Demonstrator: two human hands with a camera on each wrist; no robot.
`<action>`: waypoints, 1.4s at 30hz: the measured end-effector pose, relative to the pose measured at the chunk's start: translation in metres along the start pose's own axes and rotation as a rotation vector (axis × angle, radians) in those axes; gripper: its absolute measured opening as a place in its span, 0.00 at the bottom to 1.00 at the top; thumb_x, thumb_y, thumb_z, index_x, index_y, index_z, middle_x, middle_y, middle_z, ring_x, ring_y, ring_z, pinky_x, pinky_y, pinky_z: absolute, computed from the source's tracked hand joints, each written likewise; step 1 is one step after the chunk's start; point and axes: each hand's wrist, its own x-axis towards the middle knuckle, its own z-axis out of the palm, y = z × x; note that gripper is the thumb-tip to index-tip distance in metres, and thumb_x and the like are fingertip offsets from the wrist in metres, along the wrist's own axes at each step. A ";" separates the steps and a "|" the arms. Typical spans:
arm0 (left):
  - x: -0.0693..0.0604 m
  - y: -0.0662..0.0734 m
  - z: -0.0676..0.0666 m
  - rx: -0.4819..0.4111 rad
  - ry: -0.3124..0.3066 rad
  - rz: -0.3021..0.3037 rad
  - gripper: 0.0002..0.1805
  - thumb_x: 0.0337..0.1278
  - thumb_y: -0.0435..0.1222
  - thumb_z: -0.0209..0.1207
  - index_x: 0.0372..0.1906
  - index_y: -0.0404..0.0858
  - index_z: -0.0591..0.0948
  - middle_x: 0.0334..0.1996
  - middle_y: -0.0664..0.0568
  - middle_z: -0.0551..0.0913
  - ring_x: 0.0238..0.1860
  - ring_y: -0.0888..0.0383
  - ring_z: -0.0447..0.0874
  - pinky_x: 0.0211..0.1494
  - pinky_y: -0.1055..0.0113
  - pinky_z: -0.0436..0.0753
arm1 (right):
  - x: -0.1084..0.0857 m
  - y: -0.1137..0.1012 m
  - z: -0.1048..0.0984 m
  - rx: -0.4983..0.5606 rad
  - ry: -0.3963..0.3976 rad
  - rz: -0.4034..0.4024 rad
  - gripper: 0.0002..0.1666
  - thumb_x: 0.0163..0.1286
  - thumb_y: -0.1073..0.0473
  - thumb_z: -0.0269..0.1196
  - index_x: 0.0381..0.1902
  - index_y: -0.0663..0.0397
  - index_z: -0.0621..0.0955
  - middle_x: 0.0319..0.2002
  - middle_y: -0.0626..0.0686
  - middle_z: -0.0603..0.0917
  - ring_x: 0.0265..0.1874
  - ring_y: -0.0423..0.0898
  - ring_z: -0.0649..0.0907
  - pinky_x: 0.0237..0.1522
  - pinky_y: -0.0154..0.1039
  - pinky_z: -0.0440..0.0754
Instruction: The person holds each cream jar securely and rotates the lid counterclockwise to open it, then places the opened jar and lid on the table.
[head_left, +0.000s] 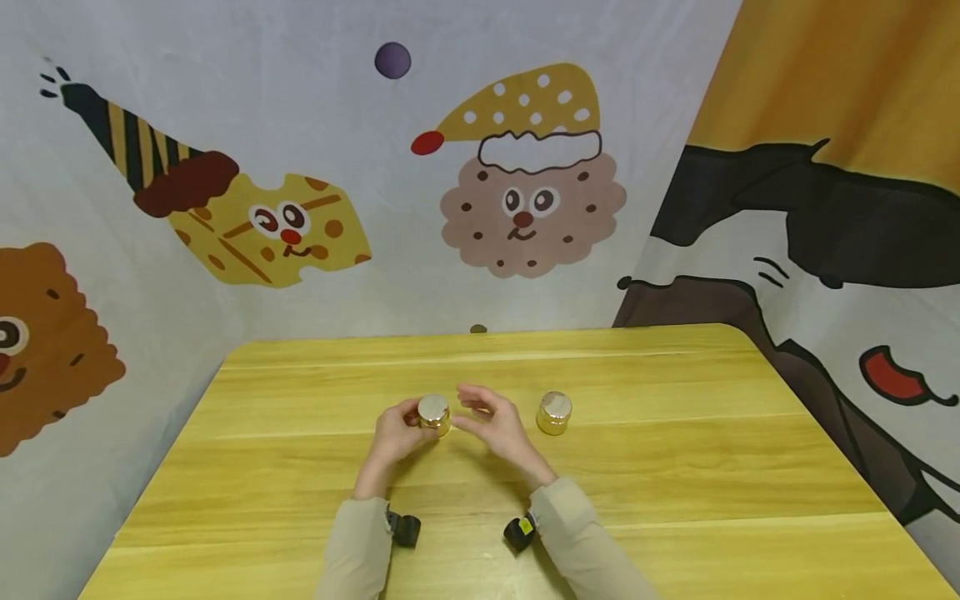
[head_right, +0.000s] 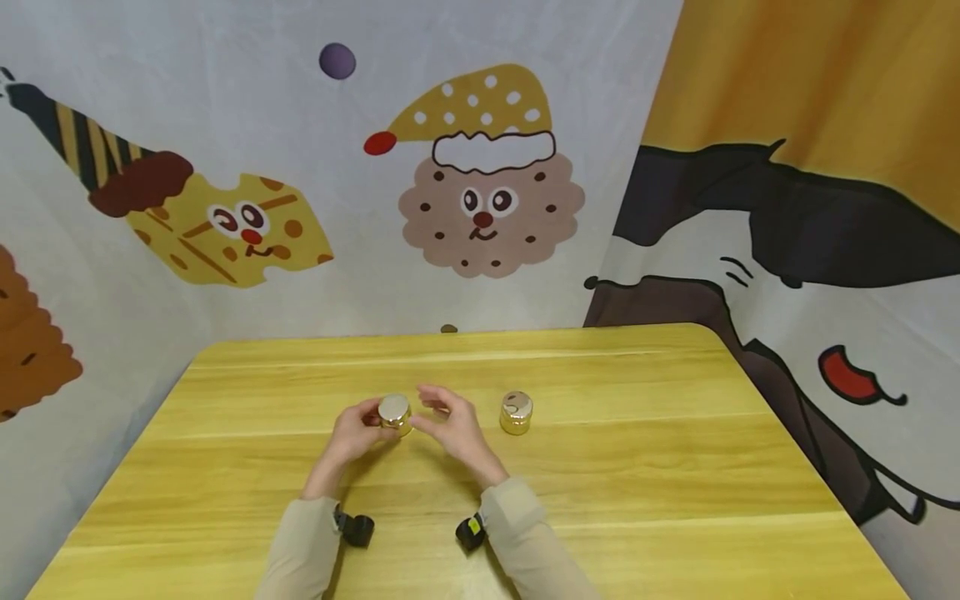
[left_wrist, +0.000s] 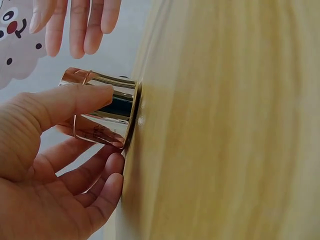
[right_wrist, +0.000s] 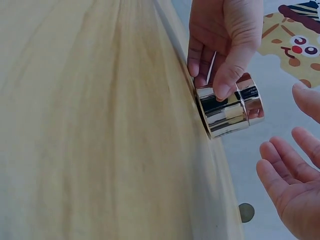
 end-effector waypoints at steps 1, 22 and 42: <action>0.000 0.000 0.000 0.004 0.000 0.005 0.29 0.32 0.25 0.71 0.49 0.26 0.79 0.40 0.39 0.82 0.39 0.50 0.77 0.43 0.62 0.78 | 0.000 0.000 0.000 0.002 0.000 0.004 0.27 0.58 0.71 0.65 0.56 0.73 0.72 0.51 0.72 0.75 0.52 0.67 0.75 0.57 0.58 0.71; -0.003 0.001 -0.002 -0.038 0.018 0.024 0.26 0.36 0.30 0.73 0.47 0.27 0.81 0.41 0.39 0.84 0.41 0.47 0.82 0.44 0.58 0.82 | -0.002 -0.004 -0.003 -0.008 0.019 0.005 0.26 0.59 0.70 0.65 0.56 0.71 0.73 0.52 0.71 0.76 0.53 0.64 0.75 0.58 0.54 0.71; -0.024 0.046 -0.004 -0.240 0.012 0.206 0.25 0.37 0.27 0.71 0.48 0.29 0.81 0.38 0.42 0.82 0.39 0.51 0.80 0.41 0.67 0.84 | -0.007 -0.017 -0.019 0.017 0.123 -0.091 0.24 0.56 0.71 0.66 0.51 0.71 0.76 0.51 0.66 0.78 0.52 0.59 0.77 0.58 0.47 0.74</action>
